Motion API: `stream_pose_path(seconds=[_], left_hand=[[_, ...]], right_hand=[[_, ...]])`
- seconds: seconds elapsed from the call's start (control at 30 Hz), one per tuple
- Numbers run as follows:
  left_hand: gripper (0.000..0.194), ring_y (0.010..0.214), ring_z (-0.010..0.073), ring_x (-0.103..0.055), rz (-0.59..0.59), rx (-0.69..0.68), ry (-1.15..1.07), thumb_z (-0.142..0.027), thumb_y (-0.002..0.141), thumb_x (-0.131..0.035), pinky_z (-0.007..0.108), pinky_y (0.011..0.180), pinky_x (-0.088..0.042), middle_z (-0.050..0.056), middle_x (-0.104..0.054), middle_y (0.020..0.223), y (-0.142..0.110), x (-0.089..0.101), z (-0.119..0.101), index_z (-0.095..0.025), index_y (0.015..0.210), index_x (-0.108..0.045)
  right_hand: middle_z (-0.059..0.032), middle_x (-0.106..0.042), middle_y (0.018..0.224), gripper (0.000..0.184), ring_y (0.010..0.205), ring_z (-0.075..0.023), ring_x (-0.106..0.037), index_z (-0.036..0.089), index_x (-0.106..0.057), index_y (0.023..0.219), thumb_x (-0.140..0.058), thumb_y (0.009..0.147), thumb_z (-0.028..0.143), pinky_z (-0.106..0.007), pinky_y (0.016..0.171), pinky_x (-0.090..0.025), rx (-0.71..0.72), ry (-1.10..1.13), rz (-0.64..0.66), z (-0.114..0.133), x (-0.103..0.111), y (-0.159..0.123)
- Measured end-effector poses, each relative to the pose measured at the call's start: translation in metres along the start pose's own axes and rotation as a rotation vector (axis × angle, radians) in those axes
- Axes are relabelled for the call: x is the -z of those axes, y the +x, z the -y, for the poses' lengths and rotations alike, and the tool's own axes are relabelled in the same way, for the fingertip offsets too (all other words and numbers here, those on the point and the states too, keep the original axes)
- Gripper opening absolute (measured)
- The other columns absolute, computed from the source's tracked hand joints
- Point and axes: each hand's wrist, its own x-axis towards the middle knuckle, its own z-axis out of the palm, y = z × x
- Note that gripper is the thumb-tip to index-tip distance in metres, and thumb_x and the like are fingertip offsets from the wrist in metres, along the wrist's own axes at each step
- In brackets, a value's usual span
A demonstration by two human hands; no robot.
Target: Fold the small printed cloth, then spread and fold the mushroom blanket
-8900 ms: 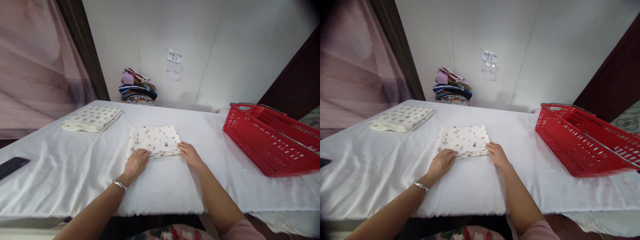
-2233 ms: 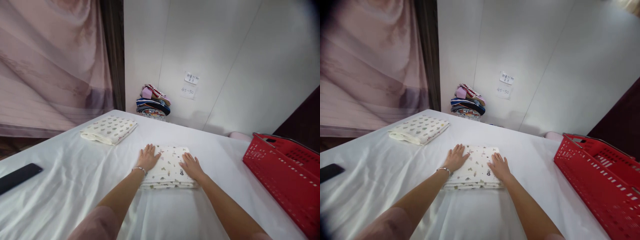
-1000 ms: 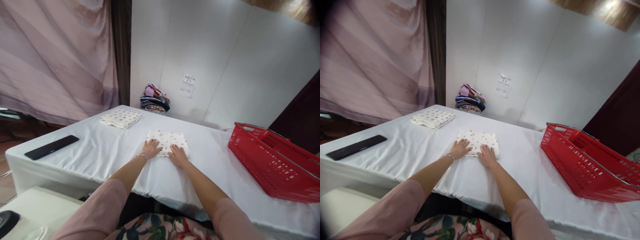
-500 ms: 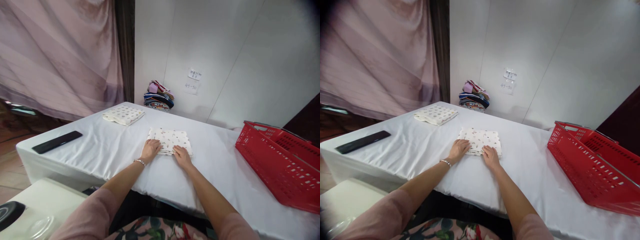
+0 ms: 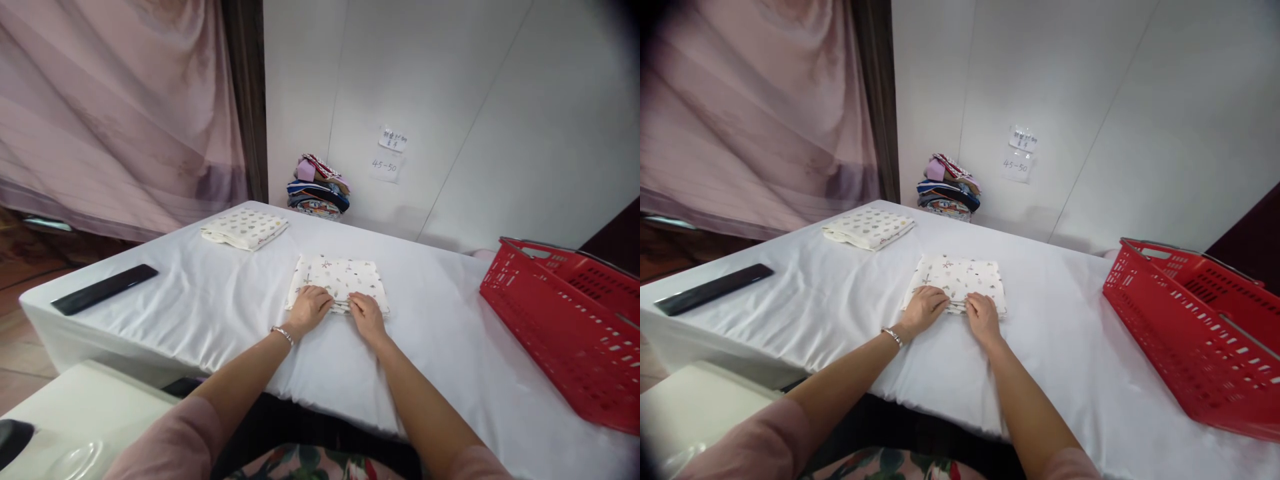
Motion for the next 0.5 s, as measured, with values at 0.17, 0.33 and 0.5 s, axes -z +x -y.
stream_pose_path(seconds=[0.17,0.33,0.5], left_hand=[[0.025,0.087,0.0161,-0.055,0.018,0.029,-0.026,-0.030,0.091,-0.040,0.034,0.082,-0.039,0.003,-0.064,0.088,-0.001,-0.001,0.002,-0.022,0.090,-0.064],[0.024,0.098,0.0178,-0.053,-0.011,-0.023,0.006,-0.017,0.089,-0.038,0.035,0.085,-0.040,0.006,-0.062,0.102,-0.001,-0.001,-0.001,-0.020,0.096,-0.061],[0.024,0.099,0.0196,-0.051,0.058,-0.111,0.055,-0.016,0.087,-0.041,0.036,0.086,-0.039,0.006,-0.059,0.109,0.002,0.002,-0.011,-0.021,0.095,-0.063]], right_hand=[[-0.0042,-0.065,0.107,0.025,0.107,-0.0181,-0.054,0.023,-0.064,0.095,-0.041,0.086,0.026,-0.039,0.100,-0.030,0.012,0.016,-0.020,0.000,0.001,-0.001],[-0.0059,-0.065,0.107,0.027,0.106,-0.0192,-0.055,0.023,-0.065,0.095,-0.040,0.088,0.028,-0.041,0.100,-0.031,0.016,0.000,-0.015,0.000,0.000,-0.001],[-0.0052,-0.065,0.106,0.026,0.106,-0.0189,-0.055,0.023,-0.065,0.095,-0.040,0.088,0.028,-0.040,0.100,-0.030,0.027,-0.014,-0.014,-0.001,-0.001,-0.001]])
